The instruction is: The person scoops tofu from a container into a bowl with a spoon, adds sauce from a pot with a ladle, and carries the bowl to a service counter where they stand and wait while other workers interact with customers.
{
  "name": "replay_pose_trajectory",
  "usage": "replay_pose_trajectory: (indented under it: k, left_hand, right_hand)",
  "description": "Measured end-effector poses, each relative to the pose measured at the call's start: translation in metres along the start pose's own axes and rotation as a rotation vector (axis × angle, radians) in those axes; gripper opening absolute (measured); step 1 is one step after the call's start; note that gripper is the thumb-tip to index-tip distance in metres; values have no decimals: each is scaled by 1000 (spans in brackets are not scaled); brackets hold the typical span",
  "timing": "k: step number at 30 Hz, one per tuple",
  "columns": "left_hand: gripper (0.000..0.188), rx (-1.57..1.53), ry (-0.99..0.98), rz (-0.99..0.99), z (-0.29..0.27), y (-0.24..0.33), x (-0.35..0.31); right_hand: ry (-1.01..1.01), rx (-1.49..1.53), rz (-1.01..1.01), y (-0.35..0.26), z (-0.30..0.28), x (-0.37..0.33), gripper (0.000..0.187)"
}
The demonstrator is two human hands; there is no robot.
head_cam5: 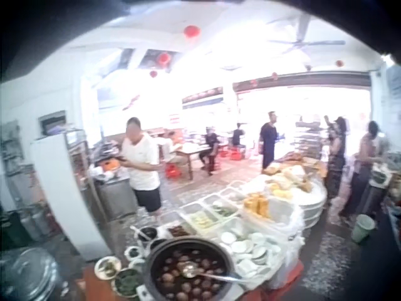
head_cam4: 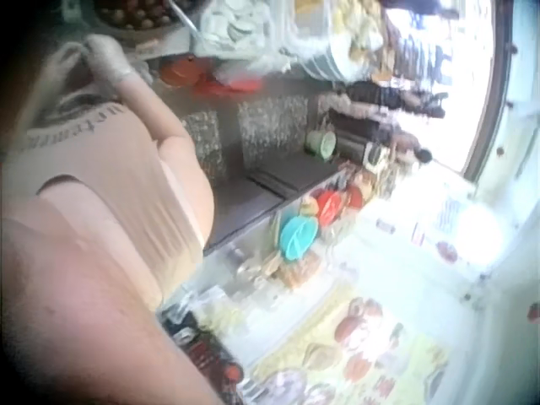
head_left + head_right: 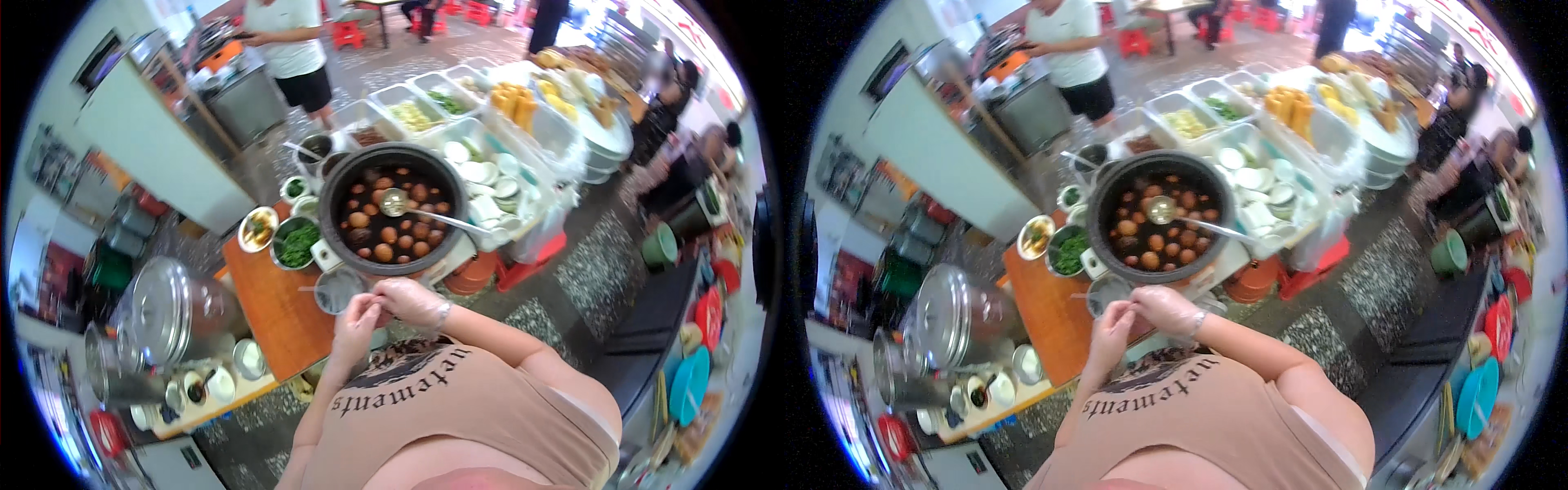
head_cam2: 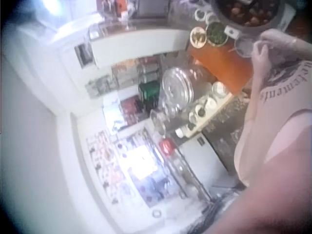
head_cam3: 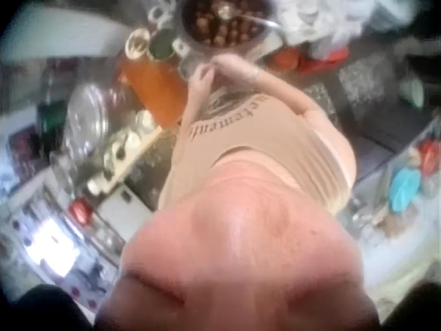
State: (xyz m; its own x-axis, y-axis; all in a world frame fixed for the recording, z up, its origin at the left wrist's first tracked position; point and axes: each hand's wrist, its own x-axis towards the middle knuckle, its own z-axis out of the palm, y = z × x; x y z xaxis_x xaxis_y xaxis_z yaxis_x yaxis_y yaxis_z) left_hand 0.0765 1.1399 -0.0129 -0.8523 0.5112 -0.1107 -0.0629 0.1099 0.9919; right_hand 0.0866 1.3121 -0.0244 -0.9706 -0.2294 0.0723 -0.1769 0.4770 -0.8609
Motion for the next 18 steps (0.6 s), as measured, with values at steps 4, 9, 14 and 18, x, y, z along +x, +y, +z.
replay_pose_trajectory:
  k: [4, 9, 14, 18]
  left_hand:
    - [13, -301, -43, -199, -6, -7, -2]
    - [13, -379, -1, -230, -5, 3, -7]
    - [14, -452, 81, -187, -5, 5, -12]
    - [16, -366, -22, -235, -4, 14, -11]
  right_hand:
    - [-33, -15, -47, -7, 0, -5, 18]
    - [-70, 72, -86, -13, 1, -7, 23]
    - [9, 131, -18, -16, 6, -5, 14]
    - [94, 290, -15, -21, 8, -6, 26]
